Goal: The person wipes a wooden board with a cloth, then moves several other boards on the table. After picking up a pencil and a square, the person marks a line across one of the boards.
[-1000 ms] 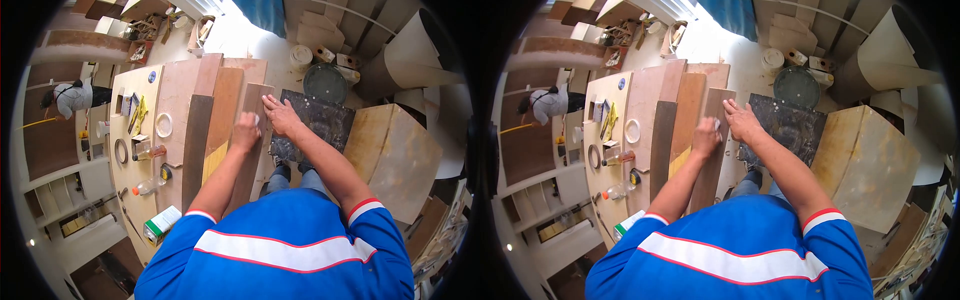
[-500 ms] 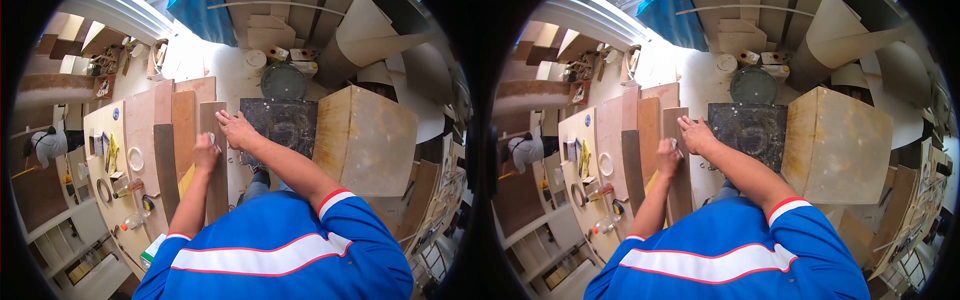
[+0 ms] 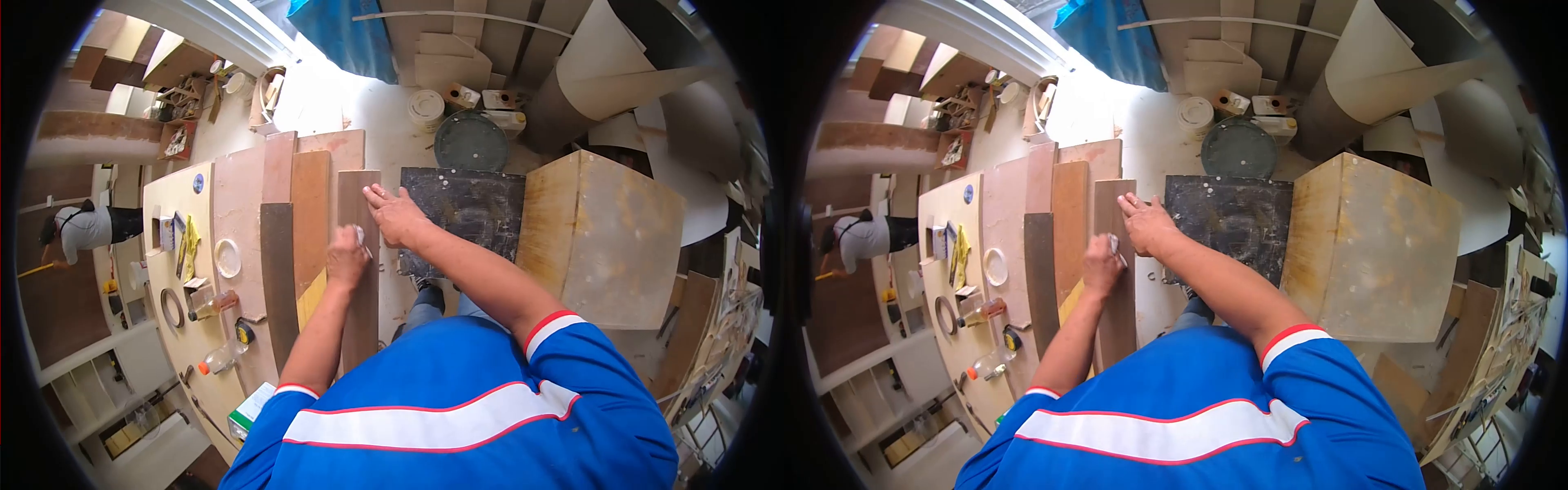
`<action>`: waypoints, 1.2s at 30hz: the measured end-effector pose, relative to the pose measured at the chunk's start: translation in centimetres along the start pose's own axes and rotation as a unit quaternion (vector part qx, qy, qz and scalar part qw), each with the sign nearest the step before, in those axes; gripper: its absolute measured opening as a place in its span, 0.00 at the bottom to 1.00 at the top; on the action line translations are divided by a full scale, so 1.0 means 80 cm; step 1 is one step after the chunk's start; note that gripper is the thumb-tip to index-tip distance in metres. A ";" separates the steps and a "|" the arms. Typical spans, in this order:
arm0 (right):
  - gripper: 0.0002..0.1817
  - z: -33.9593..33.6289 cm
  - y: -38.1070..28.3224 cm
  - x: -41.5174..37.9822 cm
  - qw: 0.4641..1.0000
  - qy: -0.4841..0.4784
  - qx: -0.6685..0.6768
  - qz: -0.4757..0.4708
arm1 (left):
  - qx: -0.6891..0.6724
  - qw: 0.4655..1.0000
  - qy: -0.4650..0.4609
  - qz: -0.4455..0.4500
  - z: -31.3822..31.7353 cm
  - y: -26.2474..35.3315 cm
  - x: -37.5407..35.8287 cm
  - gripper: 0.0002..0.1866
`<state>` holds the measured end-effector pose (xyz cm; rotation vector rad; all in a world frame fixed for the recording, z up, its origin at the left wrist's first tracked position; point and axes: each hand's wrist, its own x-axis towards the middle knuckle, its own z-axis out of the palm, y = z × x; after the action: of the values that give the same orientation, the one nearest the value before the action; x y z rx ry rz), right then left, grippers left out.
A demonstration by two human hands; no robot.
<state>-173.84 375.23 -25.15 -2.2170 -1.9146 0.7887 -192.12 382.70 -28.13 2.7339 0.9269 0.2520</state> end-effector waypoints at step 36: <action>0.40 -0.007 -0.008 -0.005 1.000 0.000 -0.005 0.003 | -0.042 0.997 0.059 0.028 0.038 -0.029 0.112 0.06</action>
<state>-174.18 375.09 -24.33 -2.2293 -1.9159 0.7815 -185.72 389.51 -30.93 2.6948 0.8495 0.4572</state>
